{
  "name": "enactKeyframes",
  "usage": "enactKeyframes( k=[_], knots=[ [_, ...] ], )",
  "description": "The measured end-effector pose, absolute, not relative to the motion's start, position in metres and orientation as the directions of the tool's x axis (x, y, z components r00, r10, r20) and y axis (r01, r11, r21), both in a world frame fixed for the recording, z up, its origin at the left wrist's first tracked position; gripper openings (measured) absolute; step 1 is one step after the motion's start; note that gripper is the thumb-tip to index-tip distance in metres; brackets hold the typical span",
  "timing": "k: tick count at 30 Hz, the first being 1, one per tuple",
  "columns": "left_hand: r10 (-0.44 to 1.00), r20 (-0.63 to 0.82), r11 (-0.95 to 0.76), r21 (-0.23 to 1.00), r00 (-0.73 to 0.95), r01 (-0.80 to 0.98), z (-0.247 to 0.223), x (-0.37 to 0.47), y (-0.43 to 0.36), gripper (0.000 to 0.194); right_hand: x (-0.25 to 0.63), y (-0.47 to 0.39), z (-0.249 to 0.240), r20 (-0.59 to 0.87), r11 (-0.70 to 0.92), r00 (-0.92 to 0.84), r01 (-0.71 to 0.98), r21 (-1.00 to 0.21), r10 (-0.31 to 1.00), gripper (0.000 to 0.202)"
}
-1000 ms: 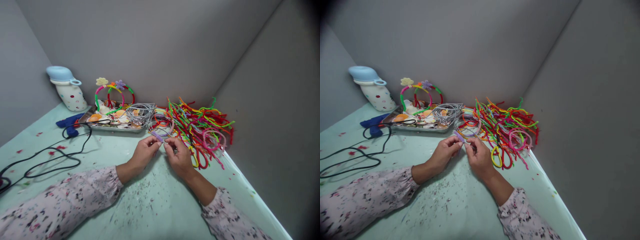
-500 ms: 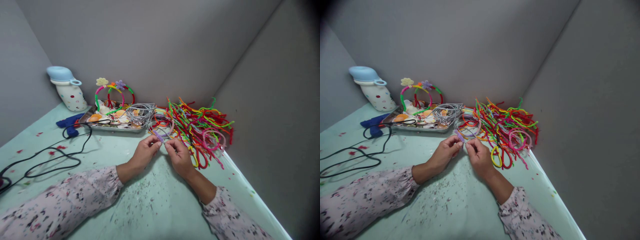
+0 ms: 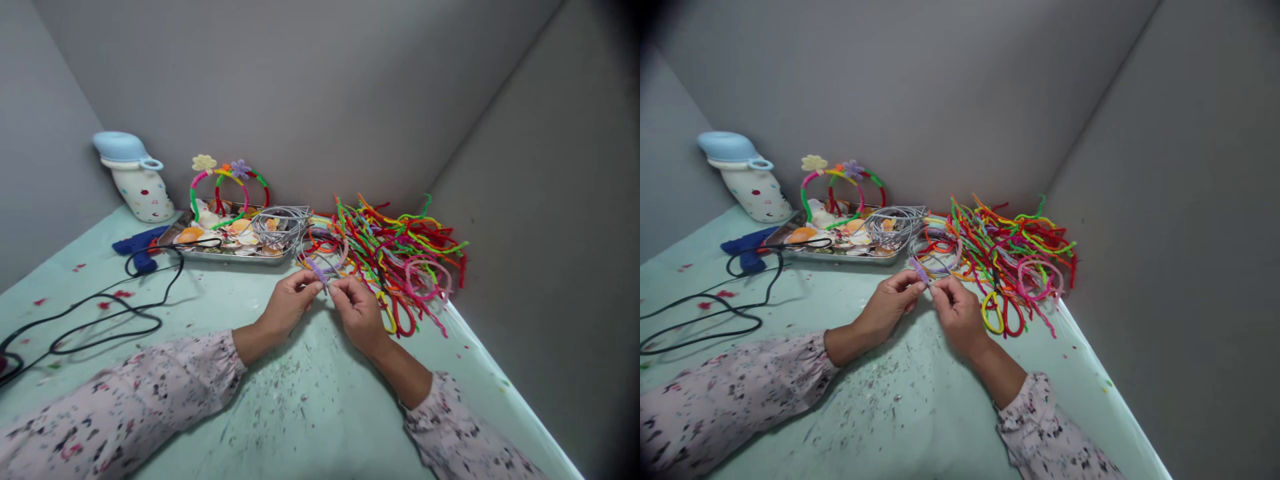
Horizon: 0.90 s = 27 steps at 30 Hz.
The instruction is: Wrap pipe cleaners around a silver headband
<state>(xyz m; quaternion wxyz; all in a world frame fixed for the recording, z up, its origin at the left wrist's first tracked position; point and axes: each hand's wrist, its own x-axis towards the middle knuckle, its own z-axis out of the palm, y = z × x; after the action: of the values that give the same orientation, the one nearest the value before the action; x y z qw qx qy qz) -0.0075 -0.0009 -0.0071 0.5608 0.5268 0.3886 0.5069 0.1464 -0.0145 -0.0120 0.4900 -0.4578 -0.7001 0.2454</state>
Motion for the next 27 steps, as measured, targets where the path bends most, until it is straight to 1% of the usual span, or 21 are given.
enactKeyframes(
  k=[14,20,27],
  knots=[
    [0.979,0.091,-0.057,0.981,0.18,-0.187,-0.0045,-0.0084,-0.0012,0.016,0.1437,-0.0165,-0.0085,0.437,0.445,-0.107,0.355,-0.823,0.893,0.015],
    [0.978,0.097,-0.064,0.983,0.187,-0.174,-0.0054,-0.0084,-0.0002,0.016,0.1433,-0.0163,-0.0104,0.446,0.448,-0.099,0.375,-0.811,0.89,0.015],
    [0.978,0.062,-0.02,0.979,0.199,-0.205,-0.0079,-0.0066,0.0012,0.021,0.1423,-0.0172,-0.0105,0.484,0.471,-0.083,0.421,-0.775,0.871,0.013]
  ],
)
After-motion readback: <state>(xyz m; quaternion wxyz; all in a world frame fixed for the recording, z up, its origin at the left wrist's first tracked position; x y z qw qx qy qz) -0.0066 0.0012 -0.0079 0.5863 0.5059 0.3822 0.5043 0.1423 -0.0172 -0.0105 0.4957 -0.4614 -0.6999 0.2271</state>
